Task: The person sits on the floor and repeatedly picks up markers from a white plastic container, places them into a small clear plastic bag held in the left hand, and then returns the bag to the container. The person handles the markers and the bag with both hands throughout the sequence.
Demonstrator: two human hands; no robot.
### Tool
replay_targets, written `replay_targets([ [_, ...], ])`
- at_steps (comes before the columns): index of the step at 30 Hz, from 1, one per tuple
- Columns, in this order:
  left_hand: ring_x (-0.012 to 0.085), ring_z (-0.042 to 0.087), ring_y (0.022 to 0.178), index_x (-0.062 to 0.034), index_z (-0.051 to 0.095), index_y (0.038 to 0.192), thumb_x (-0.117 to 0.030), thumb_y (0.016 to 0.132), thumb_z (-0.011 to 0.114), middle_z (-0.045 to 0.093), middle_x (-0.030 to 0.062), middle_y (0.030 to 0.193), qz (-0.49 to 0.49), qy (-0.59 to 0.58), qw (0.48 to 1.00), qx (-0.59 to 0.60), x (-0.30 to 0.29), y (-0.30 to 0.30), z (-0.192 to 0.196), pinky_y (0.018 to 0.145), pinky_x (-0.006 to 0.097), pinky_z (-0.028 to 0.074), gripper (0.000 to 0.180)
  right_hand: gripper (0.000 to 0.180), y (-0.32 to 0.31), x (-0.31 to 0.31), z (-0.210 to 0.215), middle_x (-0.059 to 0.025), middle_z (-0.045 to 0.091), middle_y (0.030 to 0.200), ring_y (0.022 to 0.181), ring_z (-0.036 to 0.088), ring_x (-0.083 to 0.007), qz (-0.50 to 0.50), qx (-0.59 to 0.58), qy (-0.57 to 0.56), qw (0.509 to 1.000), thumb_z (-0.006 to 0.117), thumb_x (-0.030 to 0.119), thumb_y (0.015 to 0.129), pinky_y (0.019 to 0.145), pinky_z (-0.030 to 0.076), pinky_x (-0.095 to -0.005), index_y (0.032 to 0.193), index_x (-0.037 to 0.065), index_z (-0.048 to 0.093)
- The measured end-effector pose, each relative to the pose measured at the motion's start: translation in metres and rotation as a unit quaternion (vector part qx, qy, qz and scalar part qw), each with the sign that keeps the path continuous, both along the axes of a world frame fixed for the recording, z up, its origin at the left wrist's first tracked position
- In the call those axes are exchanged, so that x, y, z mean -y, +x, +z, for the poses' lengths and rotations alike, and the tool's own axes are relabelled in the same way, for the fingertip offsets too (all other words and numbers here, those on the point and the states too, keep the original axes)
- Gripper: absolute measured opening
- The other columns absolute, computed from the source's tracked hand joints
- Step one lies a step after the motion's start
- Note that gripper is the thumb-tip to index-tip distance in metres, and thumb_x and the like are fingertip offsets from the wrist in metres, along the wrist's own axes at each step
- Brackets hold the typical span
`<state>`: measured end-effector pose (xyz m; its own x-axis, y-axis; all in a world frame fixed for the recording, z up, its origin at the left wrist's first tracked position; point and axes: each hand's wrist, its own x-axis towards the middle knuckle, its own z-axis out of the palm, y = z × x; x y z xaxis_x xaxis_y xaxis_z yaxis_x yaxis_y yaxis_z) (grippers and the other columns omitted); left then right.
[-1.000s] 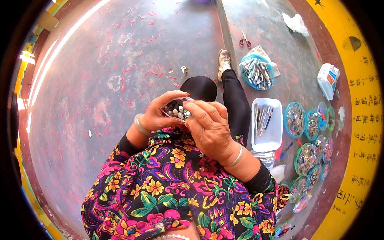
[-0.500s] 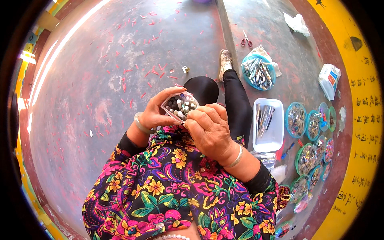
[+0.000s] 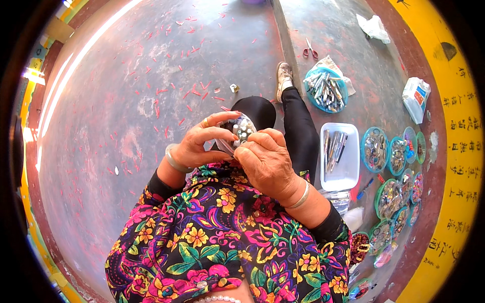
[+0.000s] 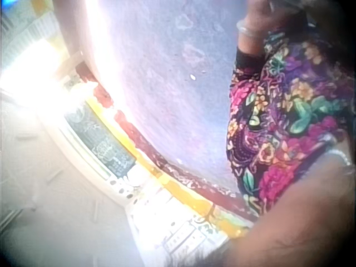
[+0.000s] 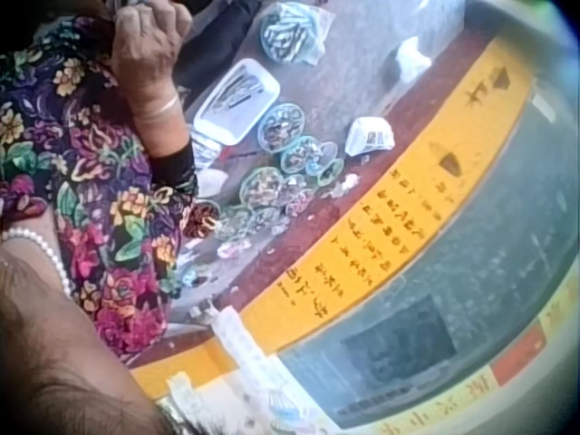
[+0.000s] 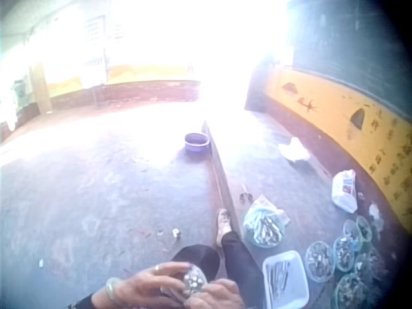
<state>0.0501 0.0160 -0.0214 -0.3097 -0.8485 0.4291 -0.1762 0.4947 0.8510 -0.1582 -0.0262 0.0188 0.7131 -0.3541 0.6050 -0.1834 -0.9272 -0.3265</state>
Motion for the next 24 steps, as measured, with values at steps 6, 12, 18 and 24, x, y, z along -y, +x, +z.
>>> replay_targets([
  [6, 0.0340, 0.042, 0.125, -0.0072, 0.062, 0.100, -0.006, 0.067, 0.077, 0.042, 0.0225, 0.135, 0.016, -0.008, 0.999, -0.026, -0.002, -0.004, -0.001, 0.100, 0.041, 0.035, 0.036, 0.013, 0.000, 0.000, 0.000, -0.0013, 0.059, 0.075, 0.080, 0.055, -0.0197, 0.006, 0.029, 0.011, 1.000, 0.062, 0.006, 0.069, 0.081, 0.040, -0.0350, 0.082, 0.006, 0.057],
  [12, 0.0356, 0.041, 0.126, -0.0061, 0.059, 0.085, -0.005, 0.069, 0.075, 0.041, 0.0222, 0.135, 0.019, -0.014, 1.000, 0.020, 0.001, -0.005, 0.004, 0.101, 0.042, 0.035, 0.023, 0.013, -0.005, 0.001, -0.002, -0.0022, 0.058, 0.076, 0.081, 0.055, -0.0204, 0.010, 0.034, 0.013, 0.999, 0.061, 0.006, 0.070, 0.080, 0.042, -0.0358, 0.083, 0.006, 0.057],
  [18, 0.0396, 0.040, 0.125, -0.0068, 0.060, 0.079, -0.008, 0.069, 0.073, 0.045, 0.0203, 0.131, 0.031, -0.049, 0.986, 0.156, 0.005, -0.012, 0.032, 0.100, 0.045, 0.036, 0.017, 0.013, -0.008, 0.003, 0.001, -0.0017, 0.057, 0.080, 0.086, 0.055, -0.0203, 0.045, 0.037, 0.018, 0.998, 0.060, 0.009, 0.072, 0.082, 0.041, -0.0362, 0.084, 0.007, 0.056],
  [24, 0.0392, 0.046, 0.118, -0.0091, 0.063, 0.075, -0.009, 0.064, 0.075, 0.054, 0.0152, 0.121, 0.045, -0.090, 0.970, 0.220, 0.001, -0.022, 0.049, 0.096, 0.044, 0.039, 0.017, 0.011, -0.016, 0.005, -0.004, -0.0003, 0.056, 0.078, 0.088, 0.054, -0.0194, 0.032, 0.035, 0.037, 0.998, 0.059, 0.010, 0.074, 0.085, 0.039, -0.0344, 0.084, 0.009, 0.055],
])
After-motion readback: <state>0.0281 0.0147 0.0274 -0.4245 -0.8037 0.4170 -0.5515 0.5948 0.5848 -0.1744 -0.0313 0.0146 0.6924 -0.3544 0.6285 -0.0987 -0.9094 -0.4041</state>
